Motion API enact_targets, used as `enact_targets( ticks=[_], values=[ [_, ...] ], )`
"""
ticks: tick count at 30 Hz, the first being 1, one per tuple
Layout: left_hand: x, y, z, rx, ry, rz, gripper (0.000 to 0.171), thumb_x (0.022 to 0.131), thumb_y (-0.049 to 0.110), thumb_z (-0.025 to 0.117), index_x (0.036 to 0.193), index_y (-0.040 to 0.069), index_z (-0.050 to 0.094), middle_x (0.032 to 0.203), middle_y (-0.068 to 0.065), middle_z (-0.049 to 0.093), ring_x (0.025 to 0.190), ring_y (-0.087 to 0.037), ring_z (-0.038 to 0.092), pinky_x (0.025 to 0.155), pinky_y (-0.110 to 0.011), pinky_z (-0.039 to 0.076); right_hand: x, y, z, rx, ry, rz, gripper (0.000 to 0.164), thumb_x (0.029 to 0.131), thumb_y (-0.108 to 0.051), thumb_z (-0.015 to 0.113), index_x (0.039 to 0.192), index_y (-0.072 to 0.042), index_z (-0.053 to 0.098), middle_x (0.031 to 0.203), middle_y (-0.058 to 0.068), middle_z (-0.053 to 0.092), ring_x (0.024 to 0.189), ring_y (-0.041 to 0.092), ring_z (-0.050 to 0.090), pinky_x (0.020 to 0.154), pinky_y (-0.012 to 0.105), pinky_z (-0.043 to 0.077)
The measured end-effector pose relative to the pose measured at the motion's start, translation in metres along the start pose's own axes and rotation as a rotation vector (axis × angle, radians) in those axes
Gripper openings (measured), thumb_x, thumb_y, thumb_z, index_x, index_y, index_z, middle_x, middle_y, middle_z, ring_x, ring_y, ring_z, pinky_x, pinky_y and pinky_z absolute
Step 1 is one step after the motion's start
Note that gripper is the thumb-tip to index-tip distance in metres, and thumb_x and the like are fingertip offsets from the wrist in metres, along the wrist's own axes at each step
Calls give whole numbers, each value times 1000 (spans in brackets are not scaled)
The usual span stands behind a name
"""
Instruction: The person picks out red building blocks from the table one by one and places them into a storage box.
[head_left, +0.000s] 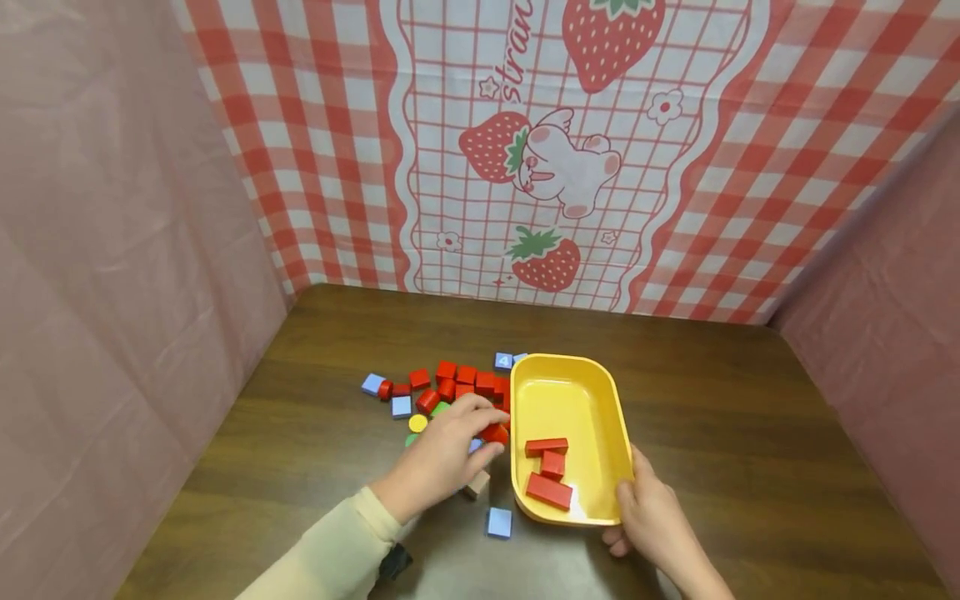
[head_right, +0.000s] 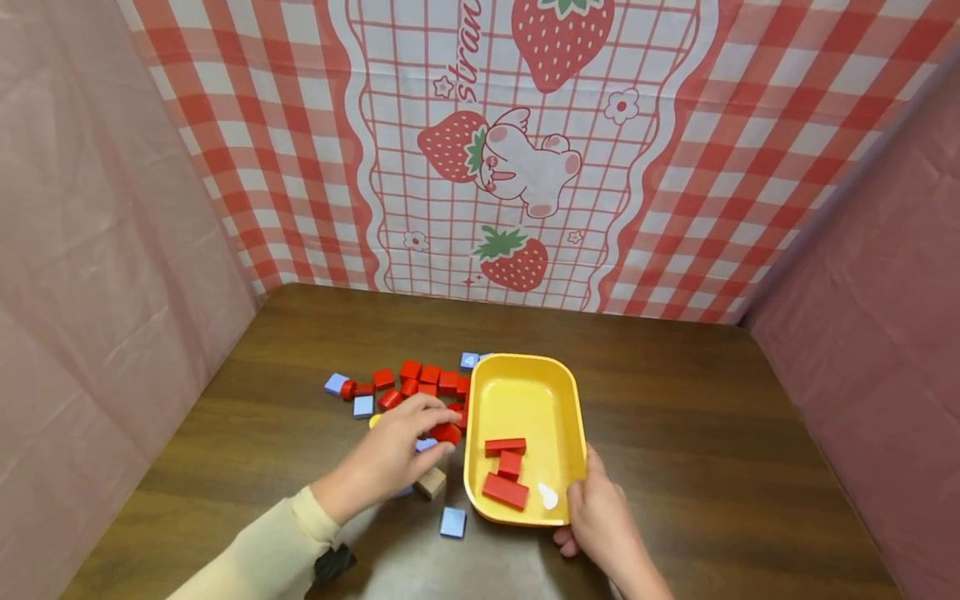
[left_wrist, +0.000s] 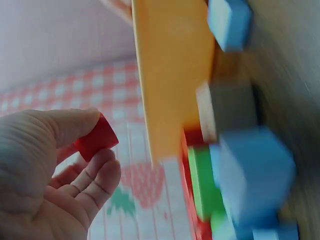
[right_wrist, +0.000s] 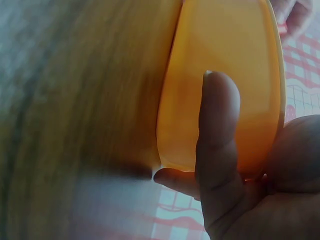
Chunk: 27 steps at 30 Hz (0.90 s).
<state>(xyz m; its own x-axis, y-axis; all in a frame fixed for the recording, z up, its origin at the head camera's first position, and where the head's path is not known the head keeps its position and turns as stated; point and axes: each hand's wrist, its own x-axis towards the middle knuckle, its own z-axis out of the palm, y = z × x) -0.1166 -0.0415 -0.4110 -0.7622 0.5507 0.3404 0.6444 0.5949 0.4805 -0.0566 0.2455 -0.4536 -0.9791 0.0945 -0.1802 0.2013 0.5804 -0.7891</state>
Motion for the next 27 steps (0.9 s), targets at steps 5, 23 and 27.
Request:
enact_targets(
  ticks=[5,23,27],
  values=[
    [17,20,22,104,-176,-1,35,88,30,76,121,17,69,112,3,62,97,-10,53,85,-29,53,-1,-1,3,3,-7,2,61,99,1,34,156,-5,14,67,15,63,38,21,58,34,37,52],
    [32,23,47,326,-214,-131,35,87,44,73,109,16,72,97,2,64,83,-15,49,75,-31,49,-1,-5,5,-115,-63,16,78,99,0,32,157,-22,-15,54,8,57,36,17,56,37,34,52],
    [26,-6,25,321,-102,-162,36,91,39,70,116,13,69,111,-2,64,95,-19,52,84,-37,51,0,-5,5,-119,-63,20,78,99,0,33,157,-21,-15,55,9,56,36,17,56,38,34,52]
  ],
)
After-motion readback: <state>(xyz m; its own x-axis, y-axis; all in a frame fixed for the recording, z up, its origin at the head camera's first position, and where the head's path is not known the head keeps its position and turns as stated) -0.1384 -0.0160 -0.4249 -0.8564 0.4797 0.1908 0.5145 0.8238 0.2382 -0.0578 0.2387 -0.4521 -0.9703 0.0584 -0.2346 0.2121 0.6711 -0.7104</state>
